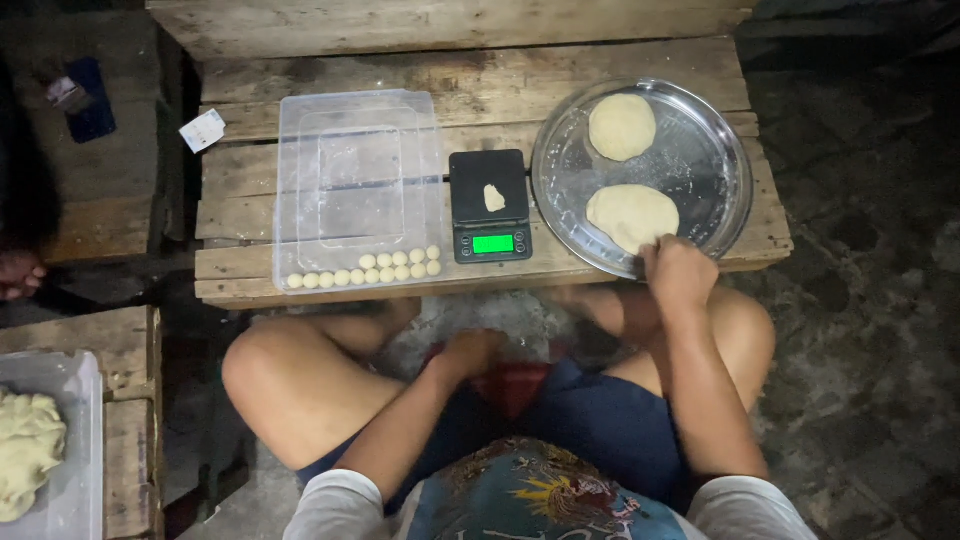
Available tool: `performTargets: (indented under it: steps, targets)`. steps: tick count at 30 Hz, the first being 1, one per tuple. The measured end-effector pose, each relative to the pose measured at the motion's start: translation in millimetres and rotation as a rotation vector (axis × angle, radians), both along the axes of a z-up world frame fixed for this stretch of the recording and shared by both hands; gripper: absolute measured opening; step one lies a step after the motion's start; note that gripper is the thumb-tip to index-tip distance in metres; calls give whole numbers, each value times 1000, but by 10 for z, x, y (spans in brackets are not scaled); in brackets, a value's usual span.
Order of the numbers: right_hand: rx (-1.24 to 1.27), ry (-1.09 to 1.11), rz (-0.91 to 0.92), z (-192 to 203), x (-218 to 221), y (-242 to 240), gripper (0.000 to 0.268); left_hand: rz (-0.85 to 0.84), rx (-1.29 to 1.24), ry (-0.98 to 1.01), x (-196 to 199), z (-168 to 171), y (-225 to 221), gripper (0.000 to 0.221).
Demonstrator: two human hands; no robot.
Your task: Weighing small portions of dough on a digital scale and rolling them into balls or flattening them into discs.
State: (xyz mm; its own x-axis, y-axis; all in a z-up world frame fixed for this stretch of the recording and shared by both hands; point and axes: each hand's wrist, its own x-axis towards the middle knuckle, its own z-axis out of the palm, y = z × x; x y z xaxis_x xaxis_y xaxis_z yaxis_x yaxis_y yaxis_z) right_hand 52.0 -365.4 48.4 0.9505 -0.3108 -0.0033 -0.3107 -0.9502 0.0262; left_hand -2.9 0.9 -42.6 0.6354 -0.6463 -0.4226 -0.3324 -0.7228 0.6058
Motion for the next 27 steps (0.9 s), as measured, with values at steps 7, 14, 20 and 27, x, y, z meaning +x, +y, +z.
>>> performTargets:
  steps: [7, 14, 20, 27]
  targets:
    - [57, -65, -15, 174, -1, 125, 25, -19, 50, 52, 42, -41, -33, 33]
    - [-31, -127, 84, 318, -37, 275, 17, -47, 82, 96, 106, 572, -45, 33]
    - [-62, -146, 86, 95, -7, 115, 18, -84, 142, 77, 125, 499, -122, 31]
    - [61, -192, -12, 215, -52, 143, 13, -127, 90, 77, 159, 177, -124, 31]
